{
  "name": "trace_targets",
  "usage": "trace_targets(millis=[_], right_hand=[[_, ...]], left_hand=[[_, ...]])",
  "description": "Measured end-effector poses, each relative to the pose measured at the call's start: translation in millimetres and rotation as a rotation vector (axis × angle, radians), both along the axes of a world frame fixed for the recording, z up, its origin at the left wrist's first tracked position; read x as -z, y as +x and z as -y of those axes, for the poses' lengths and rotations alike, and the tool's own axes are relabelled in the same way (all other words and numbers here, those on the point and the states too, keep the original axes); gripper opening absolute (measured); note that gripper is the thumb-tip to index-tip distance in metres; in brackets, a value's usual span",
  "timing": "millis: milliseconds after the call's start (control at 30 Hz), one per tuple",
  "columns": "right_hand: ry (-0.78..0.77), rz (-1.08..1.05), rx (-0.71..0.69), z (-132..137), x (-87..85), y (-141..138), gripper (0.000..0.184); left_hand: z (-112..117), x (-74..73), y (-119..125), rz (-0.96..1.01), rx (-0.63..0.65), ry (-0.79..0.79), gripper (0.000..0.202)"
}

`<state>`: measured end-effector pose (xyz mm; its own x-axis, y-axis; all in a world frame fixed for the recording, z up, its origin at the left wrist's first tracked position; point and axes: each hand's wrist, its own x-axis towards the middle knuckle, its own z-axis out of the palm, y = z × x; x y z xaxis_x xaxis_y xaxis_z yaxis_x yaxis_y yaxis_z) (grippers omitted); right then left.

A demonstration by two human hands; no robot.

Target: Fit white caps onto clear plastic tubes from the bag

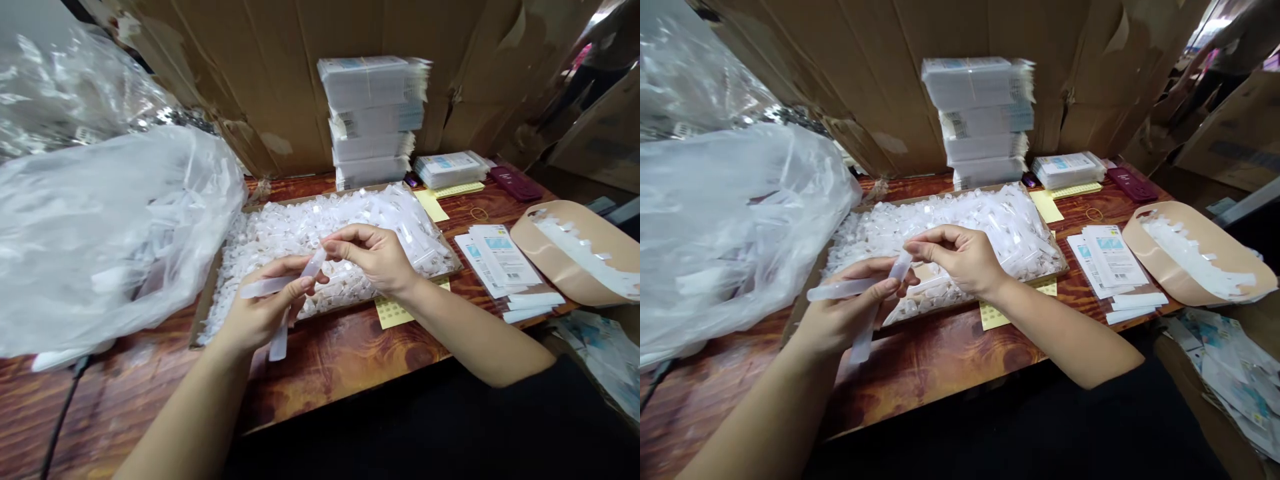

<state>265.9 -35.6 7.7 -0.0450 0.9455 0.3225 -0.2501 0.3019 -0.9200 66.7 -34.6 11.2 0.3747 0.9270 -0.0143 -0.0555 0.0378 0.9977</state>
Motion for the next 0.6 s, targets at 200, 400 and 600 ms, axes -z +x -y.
trace_targets(millis=[200,400,600], right_hand=[[0.091,0.114,0.126,12,-0.2,-13,0.008],[0.075,0.133,0.169,14,4.2,-35,0.009],[-0.12,0.508,-0.073,-27,-13.4,-19,0.02]], left_hand=[[11,11.6,-4,-0.062,-0.152,0.104,0.037],[15,21.8,-10,-0.266,-0.37,0.411,0.028],[-3,6.9,-17,-0.376,-0.379,0.4,0.022]])
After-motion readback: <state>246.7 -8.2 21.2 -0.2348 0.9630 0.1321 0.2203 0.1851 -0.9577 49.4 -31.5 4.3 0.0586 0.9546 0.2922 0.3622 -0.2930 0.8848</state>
